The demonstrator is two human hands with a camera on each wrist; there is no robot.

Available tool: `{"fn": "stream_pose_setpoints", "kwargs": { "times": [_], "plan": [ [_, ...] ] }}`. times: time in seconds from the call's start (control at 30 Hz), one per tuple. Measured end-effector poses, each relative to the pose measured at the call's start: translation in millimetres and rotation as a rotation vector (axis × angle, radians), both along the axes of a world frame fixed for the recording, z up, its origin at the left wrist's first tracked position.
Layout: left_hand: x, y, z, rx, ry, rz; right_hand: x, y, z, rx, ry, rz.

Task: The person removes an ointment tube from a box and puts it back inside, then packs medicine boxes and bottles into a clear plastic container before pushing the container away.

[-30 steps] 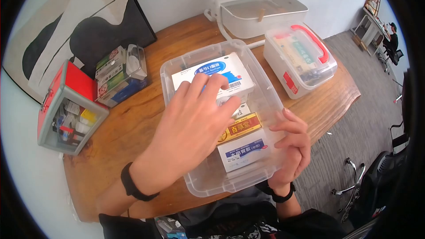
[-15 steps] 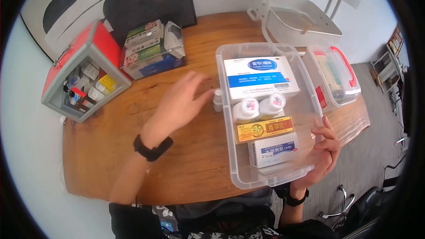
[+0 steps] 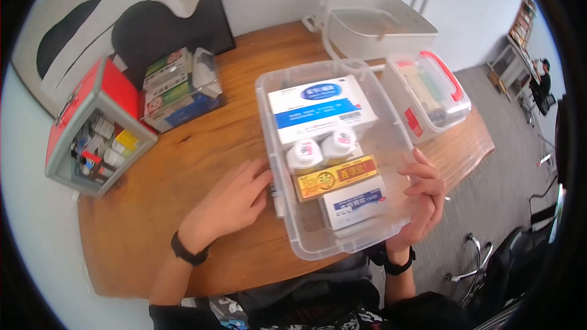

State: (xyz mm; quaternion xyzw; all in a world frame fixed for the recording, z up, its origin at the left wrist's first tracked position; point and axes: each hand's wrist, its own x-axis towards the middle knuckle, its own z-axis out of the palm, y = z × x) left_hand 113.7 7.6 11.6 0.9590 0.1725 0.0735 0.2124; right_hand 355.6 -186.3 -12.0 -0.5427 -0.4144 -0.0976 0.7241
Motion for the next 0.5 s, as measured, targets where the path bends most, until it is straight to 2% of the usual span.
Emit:
{"fn": "stream_pose_setpoints", "kwargs": {
  "times": [0.1,0.17,0.27,0.4,0.47,0.5],
  "plan": [
    [-6.1,-13.6,5.3,0.091,0.011,-0.017,1.6,-1.7,0.7,-0.012,-0.023,0.014],
    [-10.4,-18.5,13.8,0.195,0.041,0.060,1.8,-1.9,1.1,-0.019,-0.042,0.032],
    [-19.4,-16.8,16.1,0.297,0.129,0.023,2.4,-3.2,1.5,-0.018,-0.033,0.031],
    [-25.8,-27.3,10.0,0.329,0.113,-0.036,2.8,-3.5,-0.3,-0.019,-0.037,0.050],
    [-31.7,-30.4,10.8,0.403,0.235,0.185,3.1,-4.0,2.0,-0.025,-0.038,0.061],
    [-35.0,-29.7,17.3,0.399,0.230,0.180,3.9,-4.9,2.9,-0.031,-0.040,0.066]
  ]
}}
